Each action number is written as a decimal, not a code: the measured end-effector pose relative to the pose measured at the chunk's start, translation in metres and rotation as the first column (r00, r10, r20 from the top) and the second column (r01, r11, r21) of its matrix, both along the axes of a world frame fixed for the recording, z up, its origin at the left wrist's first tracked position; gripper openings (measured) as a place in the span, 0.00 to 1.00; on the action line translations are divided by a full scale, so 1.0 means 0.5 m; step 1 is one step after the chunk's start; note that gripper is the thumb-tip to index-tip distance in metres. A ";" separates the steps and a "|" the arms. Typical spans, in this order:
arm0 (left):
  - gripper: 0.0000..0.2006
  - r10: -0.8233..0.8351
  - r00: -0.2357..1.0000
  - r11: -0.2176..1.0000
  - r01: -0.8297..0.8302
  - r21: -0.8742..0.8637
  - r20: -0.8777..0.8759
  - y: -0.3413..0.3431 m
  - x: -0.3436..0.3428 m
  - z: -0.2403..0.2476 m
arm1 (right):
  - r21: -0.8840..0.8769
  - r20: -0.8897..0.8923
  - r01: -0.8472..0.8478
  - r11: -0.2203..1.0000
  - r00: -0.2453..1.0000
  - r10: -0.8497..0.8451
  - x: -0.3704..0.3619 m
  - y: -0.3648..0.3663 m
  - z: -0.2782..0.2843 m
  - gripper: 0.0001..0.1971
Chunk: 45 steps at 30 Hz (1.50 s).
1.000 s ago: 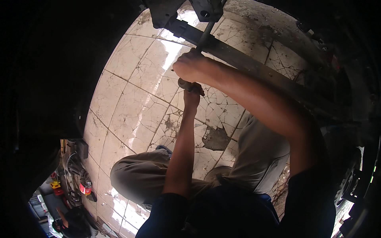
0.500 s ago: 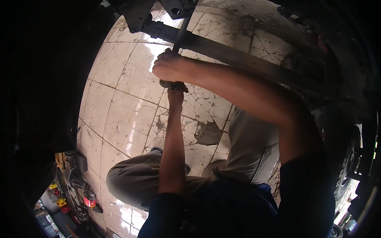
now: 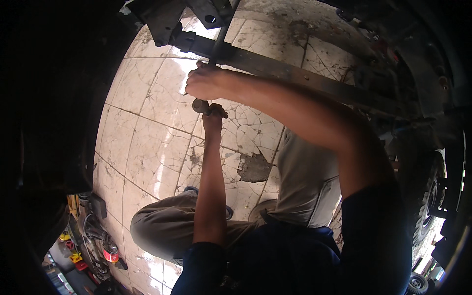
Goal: The person sits on the floor under a vehicle and uses a wrench to loosen and remove a bolt from a metal suspension component. They then insert a new bolt and tighten it with the wrench.
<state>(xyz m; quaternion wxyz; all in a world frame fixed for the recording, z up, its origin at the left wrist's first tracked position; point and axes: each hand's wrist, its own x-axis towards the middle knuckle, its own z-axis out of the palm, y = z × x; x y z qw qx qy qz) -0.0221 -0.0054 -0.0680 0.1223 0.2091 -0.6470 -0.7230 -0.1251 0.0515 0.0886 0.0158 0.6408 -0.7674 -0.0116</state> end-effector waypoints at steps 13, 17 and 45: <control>0.11 0.012 1.000 1.000 -0.012 -0.016 0.027 0.003 0.003 0.016 | 0.148 0.372 0.048 0.988 0.923 -0.101 0.039 -0.001 0.041 0.12; 0.11 0.025 0.999 1.000 -0.025 0.000 0.024 -0.003 0.003 0.005 | -0.098 0.129 -0.067 0.993 0.988 0.080 0.061 -0.007 0.072 0.15; 0.10 0.030 1.000 1.000 -0.030 0.001 0.010 0.012 -0.003 0.005 | -0.024 0.267 0.154 0.988 0.953 -0.143 -0.031 -0.011 -0.023 0.13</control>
